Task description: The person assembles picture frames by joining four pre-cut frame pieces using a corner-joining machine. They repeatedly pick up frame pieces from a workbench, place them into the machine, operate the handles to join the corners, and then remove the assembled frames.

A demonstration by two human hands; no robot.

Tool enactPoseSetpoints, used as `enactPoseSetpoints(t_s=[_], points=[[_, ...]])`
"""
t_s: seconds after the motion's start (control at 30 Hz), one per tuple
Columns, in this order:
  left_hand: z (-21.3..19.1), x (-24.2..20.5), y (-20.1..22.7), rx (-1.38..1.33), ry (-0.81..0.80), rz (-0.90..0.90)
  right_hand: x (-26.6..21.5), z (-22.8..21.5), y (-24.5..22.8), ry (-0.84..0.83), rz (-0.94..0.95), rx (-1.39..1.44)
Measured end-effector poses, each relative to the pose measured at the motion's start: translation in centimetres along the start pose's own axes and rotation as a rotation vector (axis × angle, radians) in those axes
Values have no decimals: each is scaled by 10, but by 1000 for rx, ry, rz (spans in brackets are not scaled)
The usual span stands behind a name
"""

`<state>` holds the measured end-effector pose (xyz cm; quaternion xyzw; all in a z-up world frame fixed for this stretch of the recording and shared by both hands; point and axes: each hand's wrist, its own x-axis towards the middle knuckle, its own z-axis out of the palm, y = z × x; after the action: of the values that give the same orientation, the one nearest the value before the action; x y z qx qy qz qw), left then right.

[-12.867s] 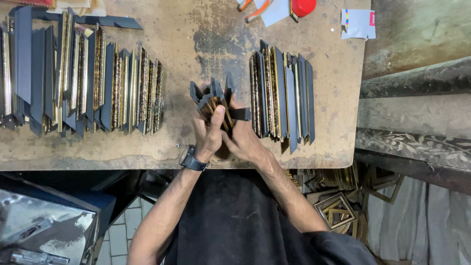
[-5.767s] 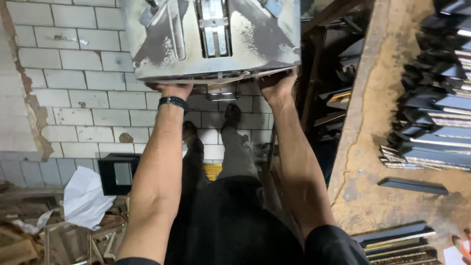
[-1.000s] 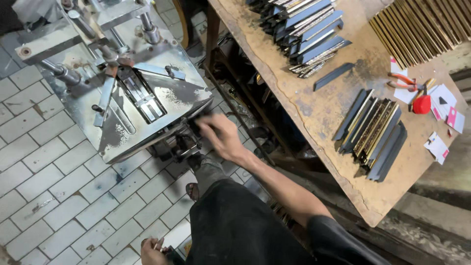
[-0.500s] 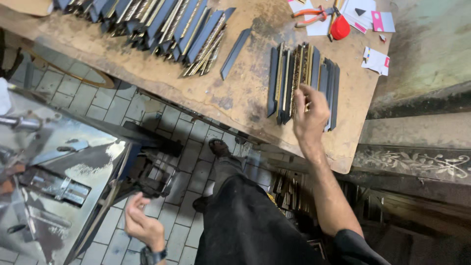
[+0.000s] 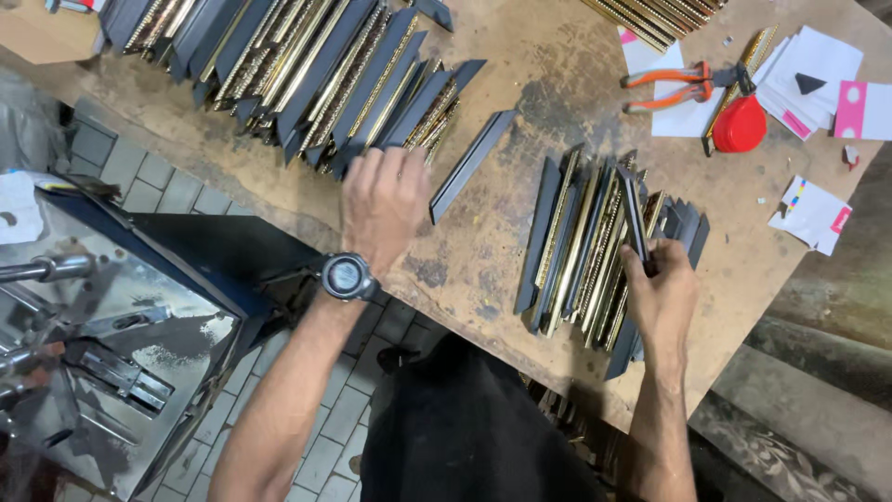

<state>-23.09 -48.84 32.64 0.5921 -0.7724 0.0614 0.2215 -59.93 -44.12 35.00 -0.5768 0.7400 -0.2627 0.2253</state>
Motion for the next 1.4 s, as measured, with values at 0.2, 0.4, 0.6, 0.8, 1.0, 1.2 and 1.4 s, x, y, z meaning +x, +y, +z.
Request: enactPoseSetpoints(t_s=[0.2, 0.4, 0.6, 0.8, 1.0, 1.2, 1.4], points=[[58, 5, 51, 90, -246, -116, 5, 4, -16, -11, 98, 476], [58, -21, 40, -537, -149, -497, 15, 33, -90, -269, 362, 1182], [-36, -101, 26, -1538, 318, -1088, -24, 88, -175, -634, 323, 1077], [-99, -179, 18, -1441, 770, -1037, -120, 176, -206, -830, -124, 722], [-128, -264, 8, -1294, 973, -1113, -225, 229, -224, -833, -524, 688], [-151, -333, -13, -1280, 866, -1128, -288, 246, -254, -856, -636, 593], [-175, -367, -37, -1291, 924, -1039, -324, 237, -272, -967, -641, 591]])
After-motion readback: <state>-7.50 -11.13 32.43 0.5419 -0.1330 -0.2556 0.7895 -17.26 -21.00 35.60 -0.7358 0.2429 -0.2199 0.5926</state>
